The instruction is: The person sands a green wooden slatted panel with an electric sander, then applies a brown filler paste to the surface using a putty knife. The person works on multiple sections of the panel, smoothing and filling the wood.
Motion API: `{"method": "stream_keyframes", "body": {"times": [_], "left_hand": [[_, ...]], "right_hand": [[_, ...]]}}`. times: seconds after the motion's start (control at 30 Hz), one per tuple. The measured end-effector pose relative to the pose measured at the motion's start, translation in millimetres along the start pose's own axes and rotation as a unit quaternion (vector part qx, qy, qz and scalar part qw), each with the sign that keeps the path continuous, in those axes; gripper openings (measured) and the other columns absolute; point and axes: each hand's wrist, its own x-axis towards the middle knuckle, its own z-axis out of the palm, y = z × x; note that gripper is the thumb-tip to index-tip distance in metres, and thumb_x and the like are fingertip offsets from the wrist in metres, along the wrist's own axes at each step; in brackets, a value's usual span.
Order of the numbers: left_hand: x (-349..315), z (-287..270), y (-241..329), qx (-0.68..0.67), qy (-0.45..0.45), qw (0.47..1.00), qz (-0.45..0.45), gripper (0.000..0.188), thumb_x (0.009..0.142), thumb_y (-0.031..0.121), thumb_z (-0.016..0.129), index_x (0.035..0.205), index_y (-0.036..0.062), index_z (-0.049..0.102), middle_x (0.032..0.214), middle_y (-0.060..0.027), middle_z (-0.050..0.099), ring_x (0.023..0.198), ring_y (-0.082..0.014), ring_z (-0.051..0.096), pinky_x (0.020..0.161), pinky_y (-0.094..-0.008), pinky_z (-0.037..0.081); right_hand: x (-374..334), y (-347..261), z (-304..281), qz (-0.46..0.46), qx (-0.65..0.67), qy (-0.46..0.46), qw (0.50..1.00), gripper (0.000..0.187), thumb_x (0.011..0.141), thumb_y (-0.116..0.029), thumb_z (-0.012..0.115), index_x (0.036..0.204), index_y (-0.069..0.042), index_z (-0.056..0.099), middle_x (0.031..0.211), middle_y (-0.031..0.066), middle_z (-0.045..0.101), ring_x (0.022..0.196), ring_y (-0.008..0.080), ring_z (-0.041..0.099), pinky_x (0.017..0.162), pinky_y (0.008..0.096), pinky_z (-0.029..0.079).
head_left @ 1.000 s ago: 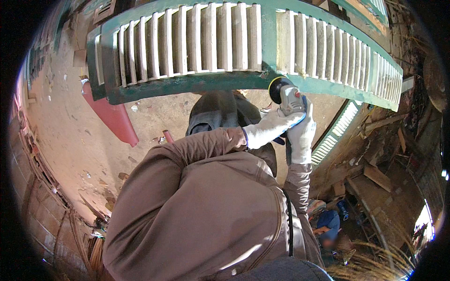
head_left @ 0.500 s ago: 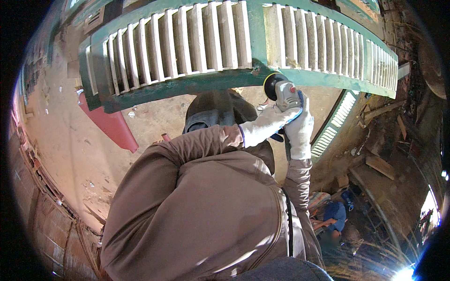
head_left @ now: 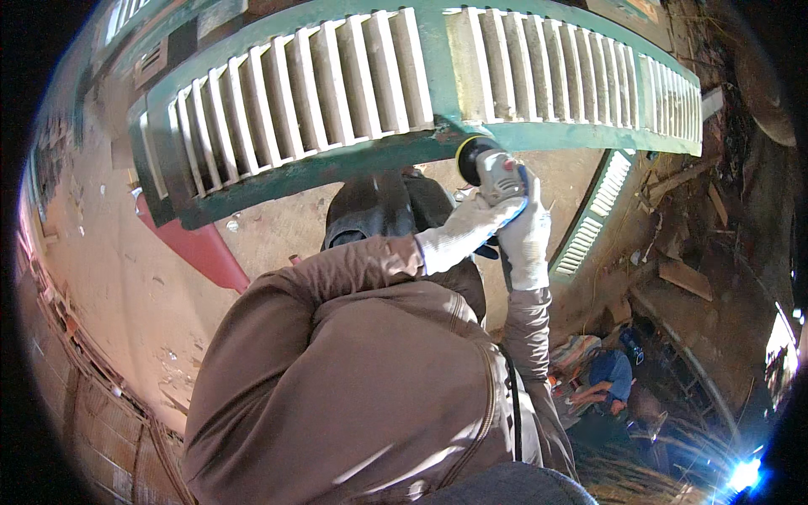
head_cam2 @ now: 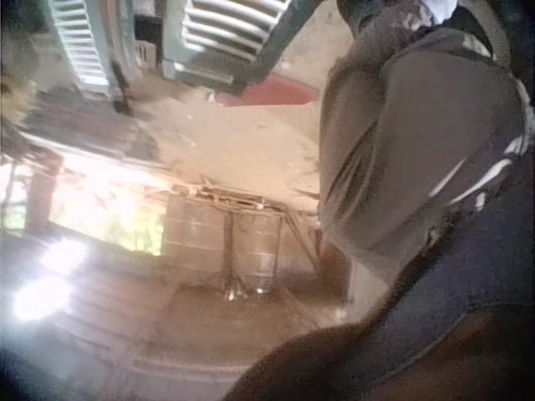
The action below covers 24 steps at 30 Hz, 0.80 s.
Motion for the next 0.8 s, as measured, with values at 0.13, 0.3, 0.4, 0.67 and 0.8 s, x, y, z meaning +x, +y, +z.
{"method": "stream_keyframes", "body": {"times": [0.13, 0.3, 0.4, 0.67, 0.8], "left_hand": [[-9, 17, 28, 0.015, 0.080, 0.996, -0.034, 0.031, 0.102, 0.024, 0.065, 0.126, 0.0035, 0.066, 0.118, -0.0016, 0.068, 0.104, -0.0071, 0.062, 0.089, -0.0219, 0.051], [20, 57, 28, 0.050, 0.081, 0.992, -0.082, 0.032, 0.101, 0.024, 0.066, 0.127, 0.0049, 0.066, 0.116, -0.0010, 0.069, 0.100, -0.0063, 0.064, 0.085, -0.0217, 0.052], [57, 79, 12, 0.060, 0.051, 0.993, -0.091, 0.032, 0.101, 0.025, 0.067, 0.127, 0.0057, 0.066, 0.115, -0.0002, 0.069, 0.100, -0.0068, 0.064, 0.084, -0.0225, 0.053], [167, 156, -49, 0.023, -0.014, 1.000, -0.002, 0.033, 0.101, 0.029, 0.067, 0.124, 0.0061, 0.067, 0.111, -0.0010, 0.070, 0.099, -0.0073, 0.064, 0.083, -0.0226, 0.052], [227, 193, -78, 0.021, -0.044, 0.999, -0.012, 0.031, 0.102, 0.034, 0.064, 0.121, 0.0095, 0.067, 0.106, -0.0001, 0.071, 0.094, -0.0064, 0.065, 0.079, -0.0221, 0.053]], "right_hand": [[9, 6, 6, -0.024, 0.007, 0.002, 1.000, 0.064, 0.086, -0.034, 0.074, 0.141, -0.010, 0.052, 0.095, 0.0266, 0.072, 0.088, 0.0450, 0.070, 0.076, 0.0497, 0.056], [27, 37, -22, -0.027, 0.008, 0.015, 1.000, 0.065, 0.084, -0.031, 0.076, 0.141, -0.009, 0.052, 0.099, 0.0257, 0.073, 0.091, 0.0426, 0.072, 0.078, 0.0474, 0.057], [43, 75, -46, -0.002, 0.004, 0.005, 1.000, 0.065, 0.084, -0.029, 0.077, 0.140, -0.009, 0.052, 0.103, 0.0258, 0.073, 0.095, 0.0414, 0.072, 0.080, 0.0461, 0.057], [96, 174, -119, 0.034, 0.016, 0.002, 0.999, 0.061, 0.086, -0.029, 0.076, 0.138, -0.006, 0.053, 0.101, 0.0257, 0.073, 0.095, 0.0420, 0.072, 0.079, 0.0467, 0.057], [126, 234, -151, 0.010, 0.021, 0.035, 0.999, 0.072, 0.081, -0.042, 0.084, 0.136, -0.006, 0.055, 0.100, 0.0257, 0.074, 0.095, 0.0393, 0.074, 0.077, 0.0445, 0.057]]}}
